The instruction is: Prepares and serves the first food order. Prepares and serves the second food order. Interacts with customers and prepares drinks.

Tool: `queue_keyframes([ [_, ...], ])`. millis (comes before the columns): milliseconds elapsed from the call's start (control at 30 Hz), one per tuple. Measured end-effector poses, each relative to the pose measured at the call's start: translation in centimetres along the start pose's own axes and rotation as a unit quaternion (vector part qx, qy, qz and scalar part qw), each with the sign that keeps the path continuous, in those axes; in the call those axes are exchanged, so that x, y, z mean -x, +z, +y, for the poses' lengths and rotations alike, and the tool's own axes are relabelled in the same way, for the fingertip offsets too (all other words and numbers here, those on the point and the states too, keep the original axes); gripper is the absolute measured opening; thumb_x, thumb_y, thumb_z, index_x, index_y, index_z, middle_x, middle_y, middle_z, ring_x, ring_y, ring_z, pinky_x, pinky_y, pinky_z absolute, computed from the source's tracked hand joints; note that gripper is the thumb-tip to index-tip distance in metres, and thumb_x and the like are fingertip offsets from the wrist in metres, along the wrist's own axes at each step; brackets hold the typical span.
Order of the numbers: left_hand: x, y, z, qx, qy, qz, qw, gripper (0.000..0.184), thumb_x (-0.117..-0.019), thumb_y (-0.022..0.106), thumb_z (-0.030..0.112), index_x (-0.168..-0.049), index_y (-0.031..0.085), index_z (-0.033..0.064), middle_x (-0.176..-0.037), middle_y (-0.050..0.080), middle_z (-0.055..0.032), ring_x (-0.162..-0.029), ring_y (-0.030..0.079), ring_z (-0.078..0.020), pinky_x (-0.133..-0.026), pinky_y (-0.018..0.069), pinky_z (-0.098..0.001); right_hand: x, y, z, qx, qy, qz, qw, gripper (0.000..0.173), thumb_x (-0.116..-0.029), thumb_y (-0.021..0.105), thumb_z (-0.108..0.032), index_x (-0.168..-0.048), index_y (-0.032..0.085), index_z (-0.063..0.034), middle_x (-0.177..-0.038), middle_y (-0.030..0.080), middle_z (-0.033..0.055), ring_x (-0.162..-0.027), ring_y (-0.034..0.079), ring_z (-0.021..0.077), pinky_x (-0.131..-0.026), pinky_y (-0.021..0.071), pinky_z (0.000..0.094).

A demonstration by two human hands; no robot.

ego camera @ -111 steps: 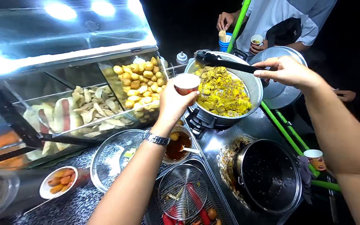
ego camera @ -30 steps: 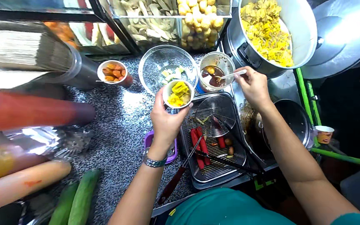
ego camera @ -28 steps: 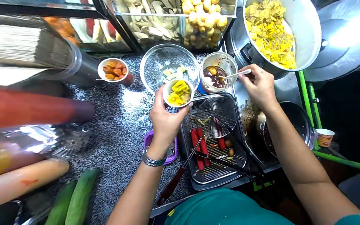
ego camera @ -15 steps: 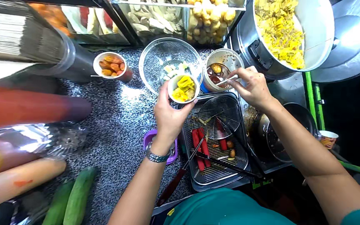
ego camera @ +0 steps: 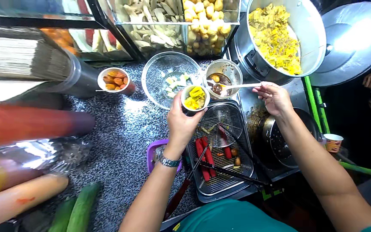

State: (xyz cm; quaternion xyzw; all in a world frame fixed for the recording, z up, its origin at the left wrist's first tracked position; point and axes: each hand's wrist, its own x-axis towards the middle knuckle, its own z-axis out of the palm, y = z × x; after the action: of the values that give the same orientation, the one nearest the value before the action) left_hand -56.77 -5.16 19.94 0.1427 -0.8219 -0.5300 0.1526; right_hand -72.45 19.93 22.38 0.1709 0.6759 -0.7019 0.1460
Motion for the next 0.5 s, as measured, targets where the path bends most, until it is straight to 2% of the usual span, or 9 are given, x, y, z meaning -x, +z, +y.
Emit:
queue_keyframes([
  [67, 0.0, 0.1, 0.3, -0.001, 0.004, -0.005, 1.000, 0.082, -0.0784, 0.088, 0.011, -0.149, 0.046, 0.0069, -0.135, 0.062, -0.0174, -0.120, 0.064, -0.0289, -0.099, 0.0544, -0.0471, 1.0, 0.2, -0.5, -0.023, -0.028, -0.011, 0.999, 0.017, -0.1068, 0.048, -0.008, -0.101, 0.063, -0.0044, -0.085, 0.075, 0.0031, -0.076, 0.072, 0.0095, -0.072, 0.0587, 0.0229],
  [100, 0.0, 0.1, 0.4, 0.000, 0.007, -0.010, 1.000, 0.082, -0.0785, 0.088, 0.011, -0.149, 0.045, 0.0078, -0.135, 0.062, -0.0171, -0.120, 0.064, -0.0291, -0.098, 0.0550, -0.0475, 1.7, 0.4, -0.7, -0.029, -0.068, -0.029, 0.997, 0.018, -0.1062, 0.047, -0.006, -0.100, 0.064, -0.0048, -0.086, 0.075, 0.0034, -0.078, 0.073, 0.0103, -0.075, 0.0597, 0.0241],
  [200, -0.2, 0.3, 0.7, -0.002, 0.007, -0.018, 1.000, 0.081, -0.0794, 0.087, 0.012, -0.149, 0.045, 0.0079, -0.134, 0.062, -0.0173, -0.119, 0.065, -0.0306, -0.097, 0.0547, -0.0497, 4.7, 1.7, -1.3, 0.018, -0.250, -0.112, 0.961, 0.014, -0.1024, 0.052, -0.002, -0.104, 0.065, -0.0072, -0.094, 0.075, -0.0002, -0.088, 0.073, 0.0096, -0.085, 0.0599, 0.0283],
  [267, -0.2, 0.4, 0.9, -0.003, 0.001, -0.020, 1.000, 0.082, -0.0790, 0.088, 0.012, -0.149, 0.046, 0.0085, -0.133, 0.063, -0.0174, -0.118, 0.065, -0.0313, -0.096, 0.0546, -0.0515, 7.0, 2.2, -1.7, 0.144, -0.378, -0.155, 0.901, 0.013, -0.1036, 0.056, -0.007, -0.114, 0.062, -0.0051, -0.106, 0.072, -0.0021, -0.097, 0.070, 0.0049, -0.089, 0.0584, 0.0251],
  [300, -0.2, 0.4, 1.0, -0.002, -0.002, -0.021, 1.000, 0.082, -0.0786, 0.088, 0.012, -0.149, 0.046, 0.0091, -0.134, 0.063, -0.0172, -0.118, 0.064, -0.0315, -0.097, 0.0542, -0.0521, 7.9, 2.3, -1.8, 0.208, -0.446, -0.167, 0.855, 0.015, -0.1035, 0.058, -0.007, -0.116, 0.061, -0.0005, -0.109, 0.071, 0.0029, -0.098, 0.069, 0.0061, -0.089, 0.0585, 0.0248],
  [367, -0.2, 0.4, 1.2, 0.002, -0.001, -0.022, 1.000, 0.082, -0.0783, 0.088, 0.012, -0.149, 0.046, 0.0103, -0.134, 0.062, -0.0168, -0.119, 0.064, -0.0308, -0.097, 0.0538, -0.0514, 8.7, 2.6, -1.9, 0.263, -0.575, -0.177, 0.754, 0.015, -0.0997, 0.062, -0.006, -0.110, 0.065, 0.0046, -0.105, 0.072, 0.0123, -0.097, 0.068, 0.0136, -0.089, 0.0561, 0.0295],
  [433, -0.2, 0.3, 1.2, 0.006, 0.008, -0.017, 1.000, 0.083, -0.0775, 0.088, 0.012, -0.149, 0.046, 0.0093, -0.134, 0.063, -0.0172, -0.119, 0.064, -0.0302, -0.097, 0.0539, -0.0494, 9.2, 2.8, -2.3, 0.288, -0.653, -0.192, 0.674, 0.012, -0.1014, 0.061, -0.009, -0.109, 0.063, 0.0002, -0.106, 0.075, 0.0127, -0.101, 0.070, 0.0163, -0.095, 0.0523, 0.0339],
  [500, -0.2, 0.3, 1.1, 0.015, 0.015, -0.016, 1.000, 0.083, -0.0770, 0.087, 0.009, -0.149, 0.045, 0.0089, -0.133, 0.063, -0.0160, -0.118, 0.065, -0.0276, -0.097, 0.0550, -0.0458, 9.5, 2.8, -2.3, 0.305, -0.681, -0.209, 0.633, 0.012, -0.1012, 0.061, -0.008, -0.109, 0.064, -0.0012, -0.105, 0.075, 0.0123, -0.104, 0.071, 0.0173, -0.098, 0.0510, 0.0343],
])
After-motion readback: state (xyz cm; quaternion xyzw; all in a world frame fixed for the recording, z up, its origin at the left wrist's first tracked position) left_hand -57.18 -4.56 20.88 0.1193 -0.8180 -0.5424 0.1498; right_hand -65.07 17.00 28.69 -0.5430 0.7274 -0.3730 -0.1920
